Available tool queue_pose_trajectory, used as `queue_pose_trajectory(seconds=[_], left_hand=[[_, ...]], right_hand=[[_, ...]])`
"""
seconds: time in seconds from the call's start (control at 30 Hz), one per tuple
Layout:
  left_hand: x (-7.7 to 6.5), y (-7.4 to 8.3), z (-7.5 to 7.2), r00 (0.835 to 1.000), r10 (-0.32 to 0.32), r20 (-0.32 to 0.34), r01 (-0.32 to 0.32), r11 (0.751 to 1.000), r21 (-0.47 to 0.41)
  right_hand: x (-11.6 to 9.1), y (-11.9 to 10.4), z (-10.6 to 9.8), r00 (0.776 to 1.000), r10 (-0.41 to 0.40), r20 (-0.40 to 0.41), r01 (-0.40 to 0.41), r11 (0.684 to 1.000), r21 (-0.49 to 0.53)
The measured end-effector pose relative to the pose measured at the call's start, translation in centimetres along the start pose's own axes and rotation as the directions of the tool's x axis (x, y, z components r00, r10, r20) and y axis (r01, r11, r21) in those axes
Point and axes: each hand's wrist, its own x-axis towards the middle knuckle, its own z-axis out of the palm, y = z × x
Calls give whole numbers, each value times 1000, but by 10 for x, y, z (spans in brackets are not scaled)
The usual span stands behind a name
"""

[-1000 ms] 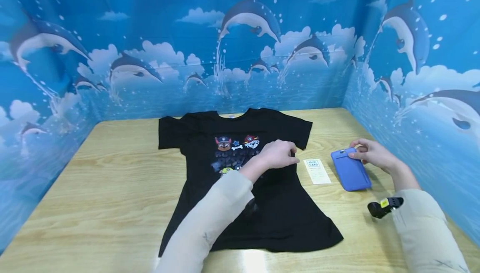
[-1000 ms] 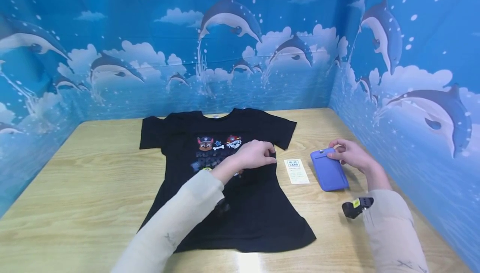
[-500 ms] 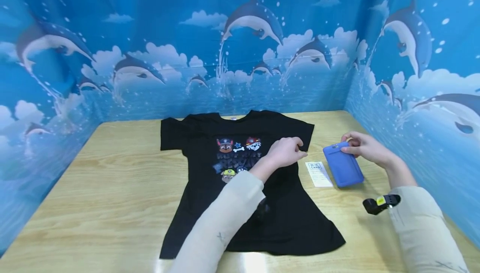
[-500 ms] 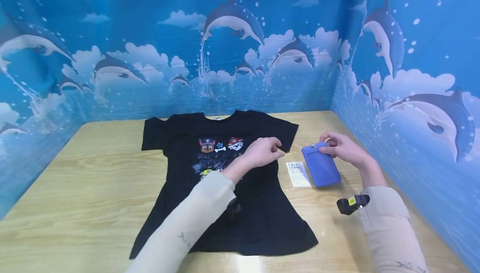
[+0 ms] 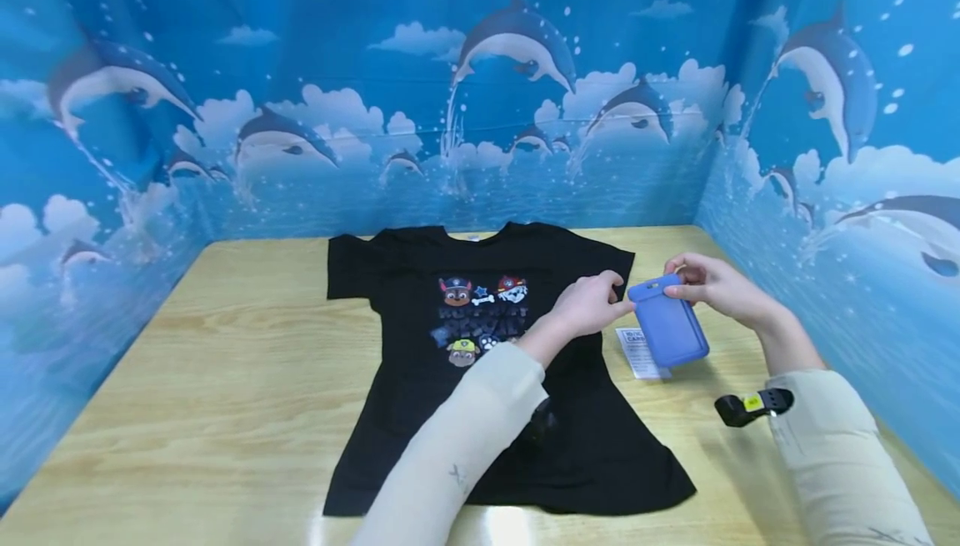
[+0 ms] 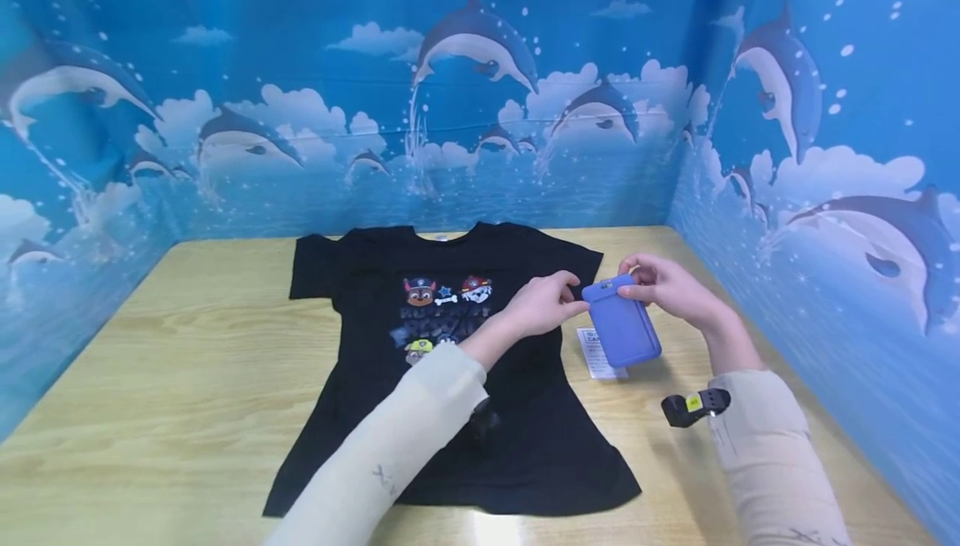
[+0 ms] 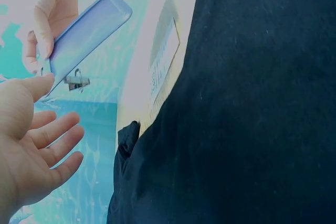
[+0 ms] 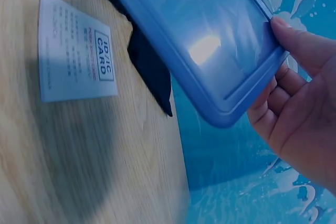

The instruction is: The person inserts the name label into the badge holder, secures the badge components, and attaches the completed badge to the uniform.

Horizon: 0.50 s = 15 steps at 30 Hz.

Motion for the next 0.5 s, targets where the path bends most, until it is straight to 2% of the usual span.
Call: queue_pose_trajectory(seconds=[0.27, 0.5], left_hand=[[1, 8, 1, 1000, 20, 6, -20, 997, -70], [-2, 6, 0, 999, 9, -46, -14, 994, -112]], right_hand=[[2, -3, 3, 999, -35, 6, 35, 998, 45], [6, 0, 8, 998, -70, 6, 70, 995, 68]])
